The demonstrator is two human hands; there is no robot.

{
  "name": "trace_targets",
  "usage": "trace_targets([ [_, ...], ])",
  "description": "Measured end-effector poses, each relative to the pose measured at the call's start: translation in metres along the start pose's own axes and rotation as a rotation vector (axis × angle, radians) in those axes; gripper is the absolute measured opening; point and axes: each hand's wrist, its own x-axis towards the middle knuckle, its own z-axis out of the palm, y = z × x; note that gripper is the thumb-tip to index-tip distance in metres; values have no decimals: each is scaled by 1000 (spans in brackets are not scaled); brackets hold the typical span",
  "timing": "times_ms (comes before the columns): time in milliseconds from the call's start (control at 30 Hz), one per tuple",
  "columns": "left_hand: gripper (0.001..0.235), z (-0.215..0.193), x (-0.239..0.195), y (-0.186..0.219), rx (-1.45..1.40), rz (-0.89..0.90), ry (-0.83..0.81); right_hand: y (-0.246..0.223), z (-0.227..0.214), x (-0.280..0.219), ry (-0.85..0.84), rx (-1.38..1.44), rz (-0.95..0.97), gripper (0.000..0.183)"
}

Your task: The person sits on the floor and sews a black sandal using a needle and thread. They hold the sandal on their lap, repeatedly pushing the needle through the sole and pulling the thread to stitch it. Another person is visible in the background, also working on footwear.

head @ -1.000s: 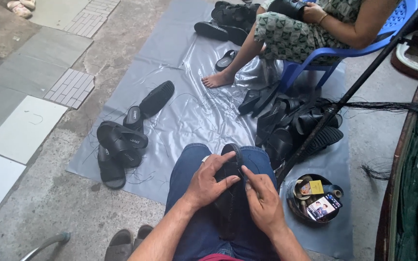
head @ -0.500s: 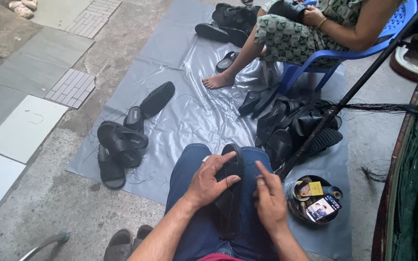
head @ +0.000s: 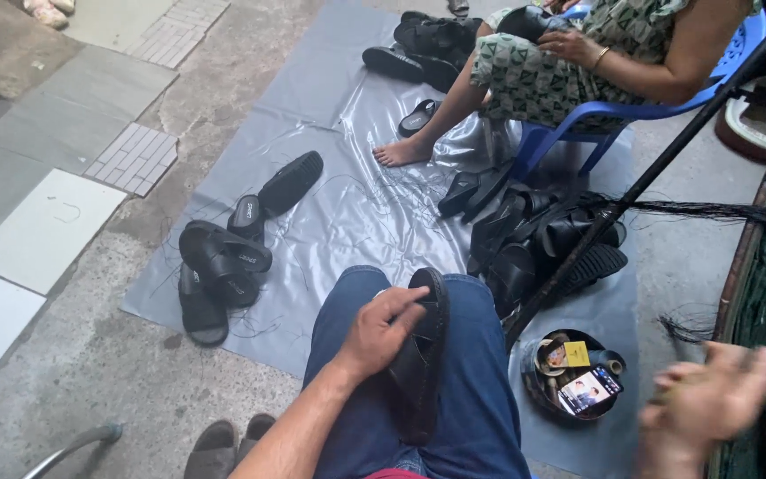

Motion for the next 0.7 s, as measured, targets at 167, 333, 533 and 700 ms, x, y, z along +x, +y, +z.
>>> trace_targets([
  [167, 37, -17, 12, 2, 5, -162, 22, 8, 25, -59, -345, -115, 176, 57],
  [333, 27, -30, 19, 3, 158, -220, 108, -32, 55, -98, -698, -321, 202, 36],
  [533, 25, -56, 10, 18, -191, -601, 276, -35, 77, -118, -1071, -330, -215, 28],
  [700, 25, -103, -19, -9, -418, -848, 944, -41, 83, -125, -1156, -510, -202, 26],
])
